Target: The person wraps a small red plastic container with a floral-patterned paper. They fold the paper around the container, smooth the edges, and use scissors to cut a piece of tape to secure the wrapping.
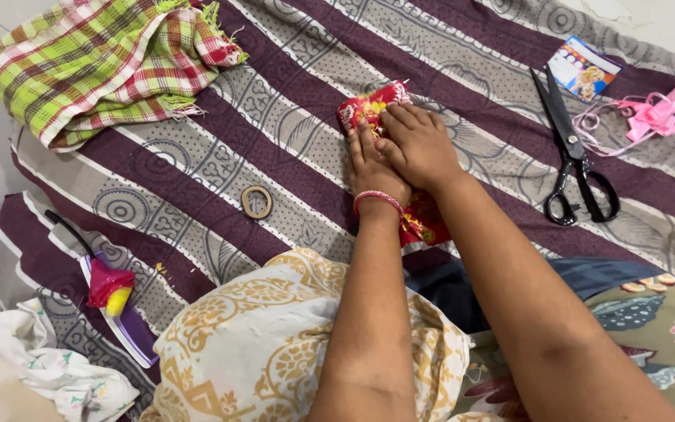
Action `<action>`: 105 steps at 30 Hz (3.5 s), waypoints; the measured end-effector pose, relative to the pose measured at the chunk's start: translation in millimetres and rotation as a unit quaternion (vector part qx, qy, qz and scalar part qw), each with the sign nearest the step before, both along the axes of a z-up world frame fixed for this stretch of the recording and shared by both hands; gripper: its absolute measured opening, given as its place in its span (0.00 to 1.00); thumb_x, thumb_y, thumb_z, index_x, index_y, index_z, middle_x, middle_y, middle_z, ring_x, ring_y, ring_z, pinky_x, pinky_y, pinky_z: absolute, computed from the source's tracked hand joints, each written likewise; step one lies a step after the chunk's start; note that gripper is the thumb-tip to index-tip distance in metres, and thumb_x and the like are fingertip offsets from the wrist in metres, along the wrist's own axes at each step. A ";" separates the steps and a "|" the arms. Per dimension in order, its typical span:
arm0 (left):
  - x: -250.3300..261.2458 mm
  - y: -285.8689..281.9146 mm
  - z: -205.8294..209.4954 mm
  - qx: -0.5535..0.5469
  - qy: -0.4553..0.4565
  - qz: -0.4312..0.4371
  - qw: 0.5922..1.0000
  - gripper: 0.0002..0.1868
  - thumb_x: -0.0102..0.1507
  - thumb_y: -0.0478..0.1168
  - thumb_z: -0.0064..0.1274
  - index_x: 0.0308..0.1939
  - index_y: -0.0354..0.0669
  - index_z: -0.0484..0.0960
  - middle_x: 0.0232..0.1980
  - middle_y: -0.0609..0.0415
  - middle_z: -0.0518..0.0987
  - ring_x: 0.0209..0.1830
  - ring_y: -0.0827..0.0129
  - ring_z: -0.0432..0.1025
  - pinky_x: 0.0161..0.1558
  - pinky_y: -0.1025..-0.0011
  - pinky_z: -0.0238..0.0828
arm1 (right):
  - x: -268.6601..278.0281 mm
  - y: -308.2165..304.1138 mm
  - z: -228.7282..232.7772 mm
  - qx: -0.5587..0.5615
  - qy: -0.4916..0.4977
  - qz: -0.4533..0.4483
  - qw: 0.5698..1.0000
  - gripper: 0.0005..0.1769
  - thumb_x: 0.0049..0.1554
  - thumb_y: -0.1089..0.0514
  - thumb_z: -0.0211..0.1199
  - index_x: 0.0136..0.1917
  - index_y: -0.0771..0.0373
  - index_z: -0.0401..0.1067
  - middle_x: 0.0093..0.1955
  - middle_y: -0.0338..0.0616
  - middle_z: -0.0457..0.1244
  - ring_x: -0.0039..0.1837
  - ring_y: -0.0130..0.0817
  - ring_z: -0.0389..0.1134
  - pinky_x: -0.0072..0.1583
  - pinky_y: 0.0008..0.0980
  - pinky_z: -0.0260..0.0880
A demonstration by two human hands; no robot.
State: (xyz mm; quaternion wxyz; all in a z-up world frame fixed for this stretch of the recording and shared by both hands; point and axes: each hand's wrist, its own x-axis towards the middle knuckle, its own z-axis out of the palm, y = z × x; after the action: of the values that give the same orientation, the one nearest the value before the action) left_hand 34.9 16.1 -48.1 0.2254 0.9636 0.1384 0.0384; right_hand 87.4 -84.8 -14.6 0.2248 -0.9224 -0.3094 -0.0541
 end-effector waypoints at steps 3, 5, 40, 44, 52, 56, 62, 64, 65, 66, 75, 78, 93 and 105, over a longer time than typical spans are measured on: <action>-2.9 2.0 5.7 0.030 0.005 -0.031 0.999 0.39 0.62 0.50 0.48 0.78 0.58 0.58 0.83 0.49 0.40 0.83 0.49 0.34 0.76 0.50 0.36 | 14.3 4.0 -2.1 -0.001 0.053 -0.001 0.999 0.30 0.67 0.41 0.49 0.74 0.60 0.66 0.77 0.51 0.58 0.79 0.51 0.51 0.74 0.59 0.41; -8.0 2.5 9.0 -0.009 -0.007 -0.023 1.000 0.34 0.63 0.49 0.48 0.75 0.66 0.65 0.83 0.48 0.42 0.83 0.48 0.37 0.77 0.49 0.38 | 13.2 -3.0 0.6 0.046 -0.021 -0.031 0.998 0.27 0.67 0.46 0.53 0.74 0.59 0.69 0.77 0.52 0.59 0.79 0.52 0.52 0.75 0.58 0.43; -14.9 3.5 -23.8 -0.388 -0.232 0.163 0.877 0.19 0.63 0.38 0.57 0.56 0.38 0.75 0.57 0.44 0.77 0.57 0.52 0.74 0.60 0.60 0.69 | -85.6 -8.8 -21.7 -0.041 0.061 -0.184 0.980 0.34 0.61 0.41 0.57 0.79 0.49 0.61 0.85 0.52 0.42 0.85 0.52 0.40 0.75 0.69 0.36; -27.7 0.9 -16.7 -0.319 -0.186 0.195 0.909 0.15 0.63 0.37 0.60 0.51 0.39 0.77 0.51 0.46 0.77 0.51 0.55 0.74 0.56 0.61 0.71 | -84.8 -7.8 -14.9 -0.057 0.047 -0.179 0.981 0.39 0.59 0.36 0.57 0.79 0.50 0.60 0.86 0.52 0.41 0.85 0.52 0.37 0.75 0.72 0.30; -31.9 5.7 -12.0 -0.288 -0.105 0.196 0.931 0.13 0.57 0.36 0.64 0.44 0.41 0.79 0.47 0.45 0.77 0.42 0.54 0.75 0.47 0.60 0.74 | -98.6 -2.5 0.9 -0.069 -0.070 -0.148 0.984 0.19 0.56 0.46 0.65 0.60 0.50 0.77 0.58 0.46 0.64 0.64 0.46 0.62 0.64 0.51 0.59; -31.8 10.2 -20.7 -0.266 -0.135 0.174 0.938 0.10 0.55 0.36 0.66 0.36 0.39 0.81 0.40 0.45 0.80 0.39 0.54 0.76 0.44 0.59 0.74 | -95.3 0.5 -6.7 -0.061 -0.181 -0.121 0.974 0.04 0.55 0.53 0.67 0.40 0.53 0.77 0.42 0.38 0.66 0.48 0.39 0.69 0.50 0.42 0.66; -27.4 9.4 -24.0 -0.323 -0.137 0.168 0.921 0.08 0.54 0.36 0.65 0.33 0.38 0.83 0.33 0.48 0.83 0.33 0.57 0.78 0.40 0.61 0.76 | -91.3 -5.3 -6.9 0.059 -0.181 -0.126 0.974 0.06 0.53 0.57 0.69 0.38 0.58 0.76 0.42 0.42 0.67 0.46 0.43 0.68 0.48 0.42 0.69; -27.6 7.4 -22.7 -0.342 -0.130 0.171 0.915 0.08 0.55 0.37 0.65 0.33 0.38 0.83 0.33 0.48 0.83 0.33 0.57 0.79 0.40 0.61 0.76 | -93.1 -6.4 -5.1 0.054 -0.183 -0.125 0.974 0.05 0.53 0.57 0.69 0.39 0.59 0.76 0.43 0.41 0.67 0.48 0.43 0.68 0.49 0.42 0.68; -28.3 7.6 -21.7 -0.354 -0.128 0.167 0.912 0.08 0.55 0.38 0.65 0.33 0.38 0.83 0.33 0.48 0.83 0.33 0.57 0.80 0.41 0.61 0.77 | -94.7 -5.1 -4.4 0.040 -0.187 -0.126 0.973 0.04 0.52 0.57 0.69 0.39 0.59 0.77 0.43 0.40 0.67 0.48 0.42 0.68 0.49 0.42 0.68; -29.6 7.8 -20.6 -0.365 -0.125 0.163 0.908 0.09 0.55 0.39 0.65 0.33 0.38 0.83 0.33 0.48 0.84 0.33 0.57 0.80 0.42 0.61 0.77 | -96.7 -4.2 -3.6 0.025 -0.191 -0.127 0.973 0.04 0.51 0.57 0.69 0.38 0.58 0.77 0.43 0.40 0.68 0.49 0.42 0.68 0.49 0.43 0.67; -19.1 11.0 -23.3 -0.339 -0.041 0.151 0.928 0.18 0.57 0.46 0.65 0.34 0.37 0.75 0.37 0.43 0.81 0.35 0.52 0.77 0.43 0.57 0.74 | -91.0 -11.7 9.1 0.060 -0.083 -0.084 0.991 0.06 0.55 0.56 0.64 0.46 0.55 0.78 0.50 0.36 0.68 0.56 0.39 0.68 0.60 0.41 0.68; -15.9 12.8 -30.3 -0.345 -0.026 0.141 0.928 0.13 0.59 0.43 0.61 0.36 0.39 0.75 0.38 0.45 0.81 0.36 0.51 0.78 0.45 0.57 0.75 | -66.9 -7.4 12.8 0.036 -0.144 -0.079 0.986 0.18 0.54 0.57 0.64 0.58 0.54 0.79 0.55 0.37 0.67 0.58 0.41 0.66 0.56 0.46 0.64; -18.2 8.6 -28.7 -0.299 -0.070 0.141 0.941 0.13 0.57 0.41 0.64 0.34 0.38 0.75 0.39 0.42 0.80 0.38 0.44 0.76 0.43 0.54 0.73 | -23.4 8.3 11.8 -0.117 -0.077 -0.069 0.988 0.30 0.55 0.50 0.58 0.71 0.53 0.71 0.58 0.46 0.63 0.61 0.46 0.63 0.60 0.49 0.62; -15.7 15.4 -31.7 -0.350 -0.055 0.129 0.926 0.18 0.57 0.44 0.66 0.32 0.37 0.72 0.32 0.48 0.79 0.30 0.55 0.74 0.39 0.60 0.72 | -63.4 -25.4 -11.3 -0.045 -0.014 -0.115 0.992 0.31 0.63 0.47 0.56 0.77 0.54 0.63 0.83 0.52 0.49 0.82 0.50 0.47 0.75 0.63 0.42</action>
State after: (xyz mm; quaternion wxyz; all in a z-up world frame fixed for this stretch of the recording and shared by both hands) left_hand 19.1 31.5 -79.8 0.5487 0.7936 0.2535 0.0692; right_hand 24.0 -110.1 -25.9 0.1711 -0.9603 -0.2060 -0.0784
